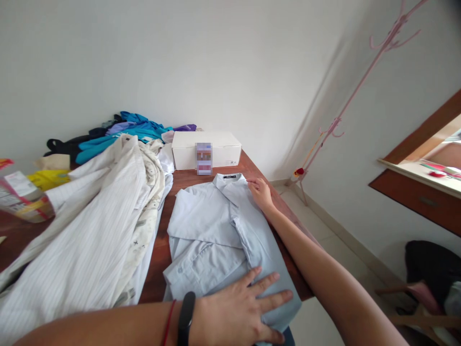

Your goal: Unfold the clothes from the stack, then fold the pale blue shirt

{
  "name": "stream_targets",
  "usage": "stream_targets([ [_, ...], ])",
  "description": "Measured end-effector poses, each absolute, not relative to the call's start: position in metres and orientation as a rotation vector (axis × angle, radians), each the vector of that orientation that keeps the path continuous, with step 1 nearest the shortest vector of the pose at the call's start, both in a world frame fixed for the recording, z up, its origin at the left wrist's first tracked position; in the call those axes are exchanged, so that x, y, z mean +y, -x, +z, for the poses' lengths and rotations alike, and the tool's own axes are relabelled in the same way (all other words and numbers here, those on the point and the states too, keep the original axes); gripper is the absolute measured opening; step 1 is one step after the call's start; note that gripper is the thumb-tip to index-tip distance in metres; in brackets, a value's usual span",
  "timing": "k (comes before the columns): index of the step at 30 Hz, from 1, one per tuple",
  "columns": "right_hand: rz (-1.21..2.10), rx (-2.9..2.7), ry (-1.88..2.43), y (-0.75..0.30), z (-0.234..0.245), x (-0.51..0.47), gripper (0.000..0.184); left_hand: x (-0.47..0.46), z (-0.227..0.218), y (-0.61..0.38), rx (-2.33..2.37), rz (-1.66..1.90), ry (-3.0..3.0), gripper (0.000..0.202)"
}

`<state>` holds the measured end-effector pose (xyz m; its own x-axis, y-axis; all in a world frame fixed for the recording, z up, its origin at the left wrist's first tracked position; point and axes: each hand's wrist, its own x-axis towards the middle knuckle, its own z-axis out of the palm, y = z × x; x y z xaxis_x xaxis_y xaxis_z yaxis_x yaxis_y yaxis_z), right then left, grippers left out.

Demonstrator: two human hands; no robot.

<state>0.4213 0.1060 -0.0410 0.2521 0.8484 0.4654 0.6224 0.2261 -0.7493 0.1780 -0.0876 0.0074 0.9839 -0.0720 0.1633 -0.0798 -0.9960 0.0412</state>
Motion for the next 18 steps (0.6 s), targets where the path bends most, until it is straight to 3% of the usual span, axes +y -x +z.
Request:
stream_targets([
  [5, 0.301, -1.434, 1.49, -0.426, -0.043, 0.107, 0.029, -0.088, 0.004, -0.179, -0.142, 0.338, -3.101, 0.048],
  [10, 0.329, -1.402, 1.407, -0.42, -0.035, 0.102, 0.026, -0.09, 0.006, -0.18, -0.081, 0.286, -3.099, 0.045],
  [18, 0.716, -1.316, 1.27, -0.415, -0.027, 0.096, 0.027, -0.088, 0.008, -0.18, -0.086, 0.228, -3.168, 0.044],
])
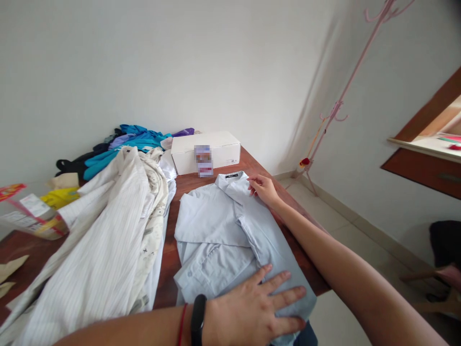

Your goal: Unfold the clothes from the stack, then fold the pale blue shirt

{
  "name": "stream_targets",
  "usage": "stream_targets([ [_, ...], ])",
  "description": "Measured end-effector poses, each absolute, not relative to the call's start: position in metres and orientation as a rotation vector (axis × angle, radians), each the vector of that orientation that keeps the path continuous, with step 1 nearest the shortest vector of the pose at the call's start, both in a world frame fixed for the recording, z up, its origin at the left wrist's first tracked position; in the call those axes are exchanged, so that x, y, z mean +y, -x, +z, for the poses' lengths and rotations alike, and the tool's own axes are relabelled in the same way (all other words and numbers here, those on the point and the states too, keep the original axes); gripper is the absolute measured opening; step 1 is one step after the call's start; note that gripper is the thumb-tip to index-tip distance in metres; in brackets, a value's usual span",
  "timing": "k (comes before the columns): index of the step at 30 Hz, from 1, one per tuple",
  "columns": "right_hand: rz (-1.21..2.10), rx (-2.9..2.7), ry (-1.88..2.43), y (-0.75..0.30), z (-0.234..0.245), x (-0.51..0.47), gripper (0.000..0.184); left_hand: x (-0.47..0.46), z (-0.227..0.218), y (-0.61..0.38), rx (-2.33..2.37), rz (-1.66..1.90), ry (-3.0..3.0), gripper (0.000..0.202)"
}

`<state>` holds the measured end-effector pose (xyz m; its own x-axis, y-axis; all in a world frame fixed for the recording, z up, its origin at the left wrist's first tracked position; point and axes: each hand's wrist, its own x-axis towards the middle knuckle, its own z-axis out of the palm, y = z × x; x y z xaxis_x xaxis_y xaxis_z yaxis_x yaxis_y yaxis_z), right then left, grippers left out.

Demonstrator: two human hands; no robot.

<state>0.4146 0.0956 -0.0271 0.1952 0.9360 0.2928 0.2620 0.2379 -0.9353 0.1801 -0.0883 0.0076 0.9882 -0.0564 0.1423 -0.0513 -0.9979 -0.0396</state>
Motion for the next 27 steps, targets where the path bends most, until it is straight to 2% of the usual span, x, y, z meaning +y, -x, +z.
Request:
stream_targets([
  [11, 0.909, -1.332, 1.297, -0.4152, -0.0363, 0.0988, 0.019, -0.0863, 0.007, -0.1823, 0.163, -0.173, 3.07, 0.047],
  [27, 0.89, -1.425, 1.33, -0.4141, -0.0314, 0.0952, 0.019, -0.0862, 0.0056, -0.1812, 0.157, -0.166, 3.099, 0.044],
])
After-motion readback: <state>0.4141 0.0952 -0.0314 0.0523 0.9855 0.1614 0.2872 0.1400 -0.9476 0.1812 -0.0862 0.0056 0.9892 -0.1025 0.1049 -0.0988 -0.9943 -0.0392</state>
